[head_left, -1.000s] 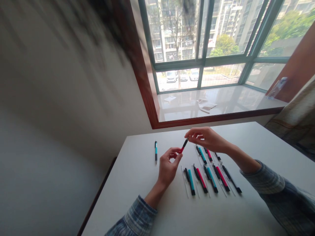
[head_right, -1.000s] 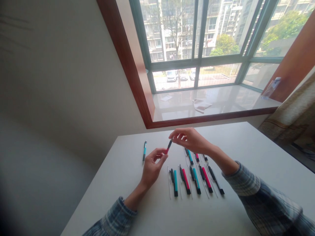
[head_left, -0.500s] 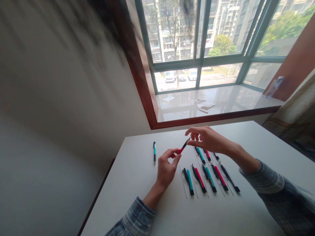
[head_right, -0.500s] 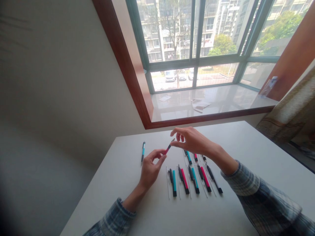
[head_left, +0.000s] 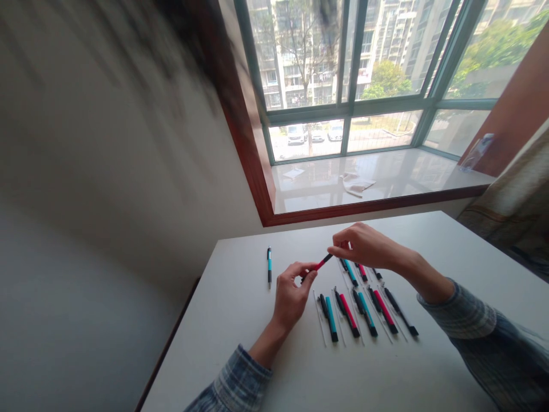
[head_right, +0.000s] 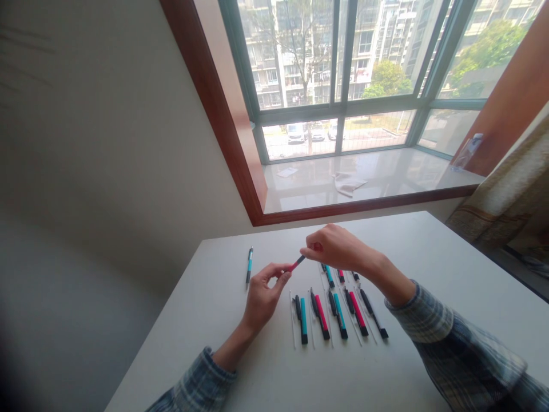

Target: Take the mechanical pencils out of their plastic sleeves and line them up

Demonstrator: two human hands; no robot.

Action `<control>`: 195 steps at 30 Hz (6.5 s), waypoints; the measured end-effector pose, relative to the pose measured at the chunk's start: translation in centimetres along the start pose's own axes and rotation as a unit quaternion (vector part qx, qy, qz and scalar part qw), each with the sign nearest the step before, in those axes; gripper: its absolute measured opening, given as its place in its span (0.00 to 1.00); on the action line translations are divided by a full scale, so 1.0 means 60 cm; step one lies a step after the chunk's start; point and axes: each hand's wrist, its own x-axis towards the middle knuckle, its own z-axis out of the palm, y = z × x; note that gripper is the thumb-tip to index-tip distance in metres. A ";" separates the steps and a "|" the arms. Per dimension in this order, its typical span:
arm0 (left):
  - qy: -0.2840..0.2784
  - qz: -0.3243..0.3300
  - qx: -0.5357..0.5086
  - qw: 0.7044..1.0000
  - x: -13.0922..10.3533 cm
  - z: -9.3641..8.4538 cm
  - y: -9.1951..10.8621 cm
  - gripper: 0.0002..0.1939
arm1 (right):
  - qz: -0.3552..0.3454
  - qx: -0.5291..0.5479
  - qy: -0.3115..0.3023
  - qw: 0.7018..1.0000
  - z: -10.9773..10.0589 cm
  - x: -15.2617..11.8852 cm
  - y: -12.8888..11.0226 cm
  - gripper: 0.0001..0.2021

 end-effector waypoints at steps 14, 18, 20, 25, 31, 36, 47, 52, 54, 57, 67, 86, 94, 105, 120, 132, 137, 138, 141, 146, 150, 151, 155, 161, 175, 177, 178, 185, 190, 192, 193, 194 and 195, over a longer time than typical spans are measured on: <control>-0.028 -0.032 -0.087 0.995 0.002 -0.002 -0.008 0.14 | -0.060 0.101 0.008 0.993 -0.011 0.000 0.006 0.12; -0.014 -0.016 -0.064 0.998 0.002 -0.001 0.001 0.13 | -0.053 0.035 0.025 0.998 -0.002 0.002 0.006 0.20; 0.000 -0.006 -0.043 0.999 0.001 -0.001 0.006 0.12 | -0.042 -0.013 0.031 0.999 0.005 0.002 0.006 0.25; 0.007 -0.005 -0.043 0.999 0.003 -0.001 0.006 0.10 | -0.023 -0.012 0.030 0.999 0.008 0.001 0.006 0.26; -0.010 -0.045 -0.106 0.993 0.006 -0.005 -0.005 0.15 | -0.052 0.079 0.026 0.995 -0.008 -0.002 0.004 0.21; -0.014 -0.055 -0.121 0.991 0.007 -0.005 -0.007 0.15 | -0.069 0.084 0.018 0.994 -0.011 -0.002 0.001 0.13; -0.023 -0.040 -0.103 0.994 0.009 -0.004 -0.002 0.13 | -0.065 0.009 0.008 0.998 -0.001 0.001 0.013 0.18; -0.022 -0.016 -0.034 0.999 0.004 -0.007 0.000 0.11 | -0.065 -0.035 -0.013 0.997 0.006 0.001 0.015 0.18; -0.014 -0.007 -0.008 1.000 0.002 -0.007 0.002 0.10 | -0.073 -0.042 -0.029 0.996 0.010 0.000 0.020 0.18; -0.008 -0.003 0.005 1.000 0.001 -0.006 0.009 0.08 | -0.078 -0.044 -0.050 0.995 0.015 0.000 0.026 0.18; -0.093 -0.115 -0.353 0.924 0.013 -0.024 0.004 0.20 | -0.003 0.060 -0.018 0.998 0.004 0.000 0.034 0.22; -0.030 -0.203 -0.623 0.755 0.022 -0.038 -0.002 0.15 | 0.020 0.171 -0.098 0.980 0.023 0.004 0.025 0.24; 0.000 -0.176 -0.460 0.870 0.040 -0.067 0.016 0.27 | 0.031 0.171 -0.085 0.981 0.045 0.003 -0.025 0.12; 0.136 -0.105 0.269 0.948 0.074 -0.215 -0.054 0.11 | 0.141 0.214 -0.037 0.966 0.121 0.043 -0.072 0.04; 0.033 -0.081 0.392 0.916 0.063 -0.206 -0.060 0.12 | 0.203 0.110 -0.047 0.972 0.231 0.139 -0.143 0.12; 0.029 -0.077 0.397 0.914 0.068 -0.206 -0.072 0.12 | 0.170 0.080 -0.076 0.979 0.239 0.158 -0.165 0.21; 0.025 -0.075 0.398 0.914 0.070 -0.205 -0.070 0.13 | 0.169 0.076 -0.080 0.979 0.233 0.154 -0.164 0.23; 0.023 -0.076 0.399 0.914 0.070 -0.205 -0.069 0.13 | 0.169 0.075 -0.081 0.979 0.233 0.154 -0.163 0.24; 0.021 -0.079 0.397 0.914 0.069 -0.205 -0.065 0.13 | 0.164 0.074 -0.083 0.980 0.231 0.152 -0.159 0.24; 0.022 -0.083 0.388 0.918 0.067 -0.205 -0.061 0.12 | 0.150 0.076 -0.080 0.982 0.224 0.149 -0.154 0.20; 0.026 -0.083 0.383 0.920 0.067 -0.204 -0.063 0.12 | 0.130 0.086 -0.074 0.985 0.206 0.143 -0.153 0.15; 0.027 -0.084 0.381 0.920 0.067 -0.204 -0.063 0.12 | 0.125 0.089 -0.070 0.986 0.198 0.140 -0.151 0.13; 0.036 -0.089 0.369 0.924 0.067 -0.204 -0.063 0.12 | 0.106 0.091 -0.037 0.989 0.154 0.120 -0.119 0.07; 0.071 -0.040 0.346 0.935 0.070 -0.196 -0.047 0.13 | 0.082 0.064 0.074 0.992 0.076 0.039 0.007 0.07; -0.024 0.068 0.156 0.985 0.021 -0.068 0.020 0.09 | 0.140 0.036 0.167 0.975 0.085 -0.061 0.116 0.12; -0.044 0.048 0.174 0.983 0.016 -0.059 0.022 0.12 | 0.138 0.046 0.133 0.980 0.083 -0.060 0.112 0.12; -0.054 0.038 0.188 0.980 0.015 -0.057 0.021 0.14 | 0.136 0.054 0.112 0.983 0.081 -0.062 0.110 0.12; -0.085 0.005 0.210 0.974 0.015 -0.058 0.011 0.23 | 0.110 0.112 -0.016 0.988 0.041 -0.088 0.103 0.22; -0.084 0.008 0.220 0.972 0.015 -0.056 0.012 0.23 | 0.095 0.129 -0.052 0.986 0.036 -0.092 0.106 0.38; -0.085 0.010 0.222 0.971 0.015 -0.055 0.015 0.23 | 0.087 0.137 -0.052 0.985 0.040 -0.091 0.107 0.42; -0.087 0.010 0.223 0.971 0.016 -0.055 0.015 0.24 | 0.086 0.140 -0.054 0.985 0.041 -0.091 0.106 0.43; -0.088 0.011 0.223 0.971 0.016 -0.055 0.016 0.24 | 0.086 0.143 -0.056 0.984 0.042 -0.091 0.105 0.44; -0.088 0.011 0.223 0.971 0.016 -0.056 0.016 0.24 | 0.088 0.147 -0.059 0.983 0.043 -0.091 0.104 0.44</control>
